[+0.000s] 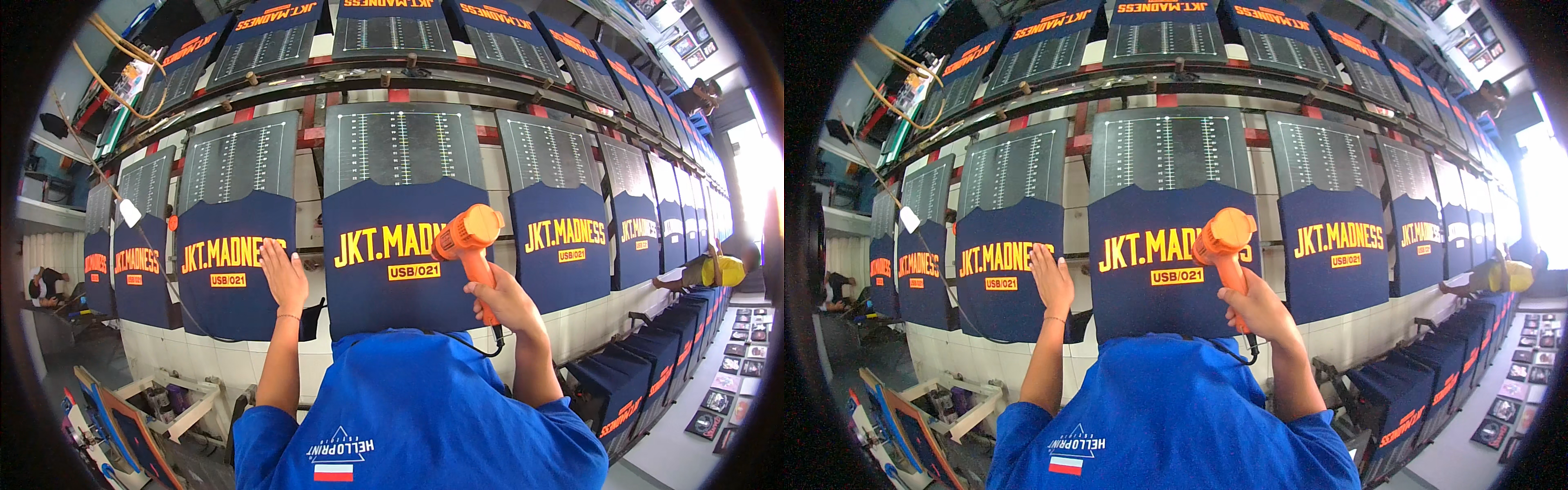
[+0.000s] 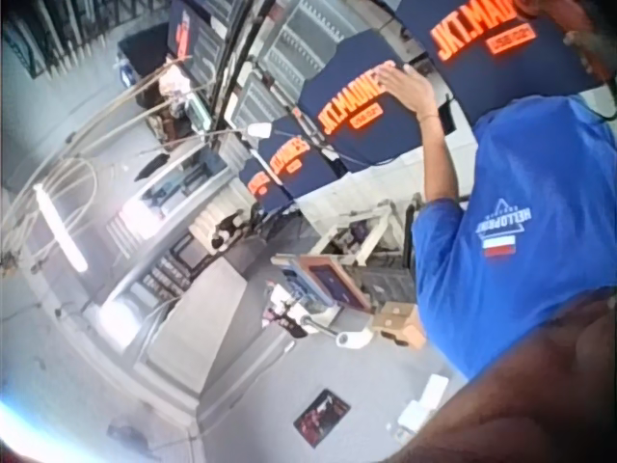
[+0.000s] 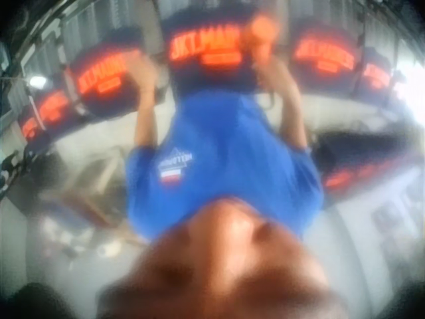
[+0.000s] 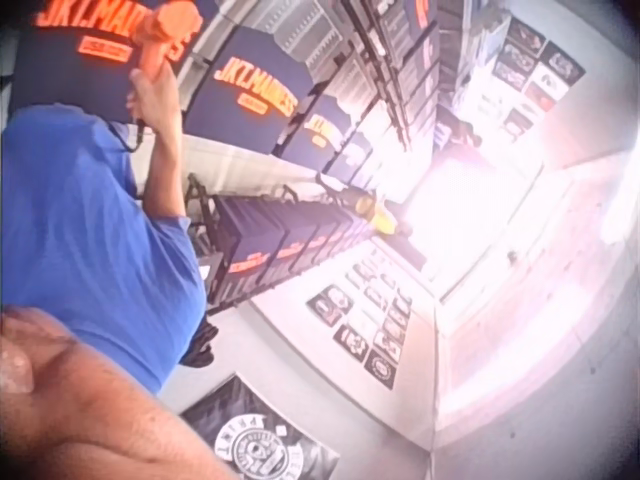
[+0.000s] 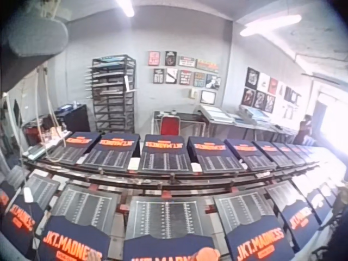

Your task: The person uses a heat gun to dry the printed ink on a series of blue shirts mounted on boards, moving sequentially from one board to the next.

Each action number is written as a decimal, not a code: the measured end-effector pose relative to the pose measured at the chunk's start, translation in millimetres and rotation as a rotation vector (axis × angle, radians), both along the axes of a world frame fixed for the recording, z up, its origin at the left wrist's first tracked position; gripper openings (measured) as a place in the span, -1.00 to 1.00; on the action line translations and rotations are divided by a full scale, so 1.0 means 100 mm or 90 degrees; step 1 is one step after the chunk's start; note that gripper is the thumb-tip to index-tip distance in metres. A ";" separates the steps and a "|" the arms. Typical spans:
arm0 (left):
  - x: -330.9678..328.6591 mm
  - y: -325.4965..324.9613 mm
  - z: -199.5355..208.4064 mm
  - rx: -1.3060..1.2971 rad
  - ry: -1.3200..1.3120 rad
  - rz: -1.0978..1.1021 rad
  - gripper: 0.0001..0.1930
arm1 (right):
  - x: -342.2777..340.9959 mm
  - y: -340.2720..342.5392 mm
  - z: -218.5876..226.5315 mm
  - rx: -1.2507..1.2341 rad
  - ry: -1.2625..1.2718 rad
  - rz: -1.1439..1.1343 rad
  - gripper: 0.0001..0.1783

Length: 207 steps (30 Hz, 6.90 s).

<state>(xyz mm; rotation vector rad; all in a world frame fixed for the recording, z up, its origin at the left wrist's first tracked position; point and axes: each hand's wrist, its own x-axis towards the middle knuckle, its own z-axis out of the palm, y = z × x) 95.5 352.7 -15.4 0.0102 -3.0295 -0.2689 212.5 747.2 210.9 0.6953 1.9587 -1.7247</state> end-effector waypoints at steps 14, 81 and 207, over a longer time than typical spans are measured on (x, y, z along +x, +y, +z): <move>0.08 -0.74 -0.16 -0.045 0.012 0.065 -0.36 | -0.14 -0.17 0.02 0.024 -0.034 0.056 -0.69; 0.03 -1.09 -0.16 -0.043 0.007 0.156 -0.35 | -0.63 -0.18 -0.35 -0.005 0.058 0.046 -0.73; 0.23 -0.73 -0.08 0.033 0.069 0.232 -0.40 | -0.73 -0.54 -0.21 -0.033 0.058 0.154 -0.71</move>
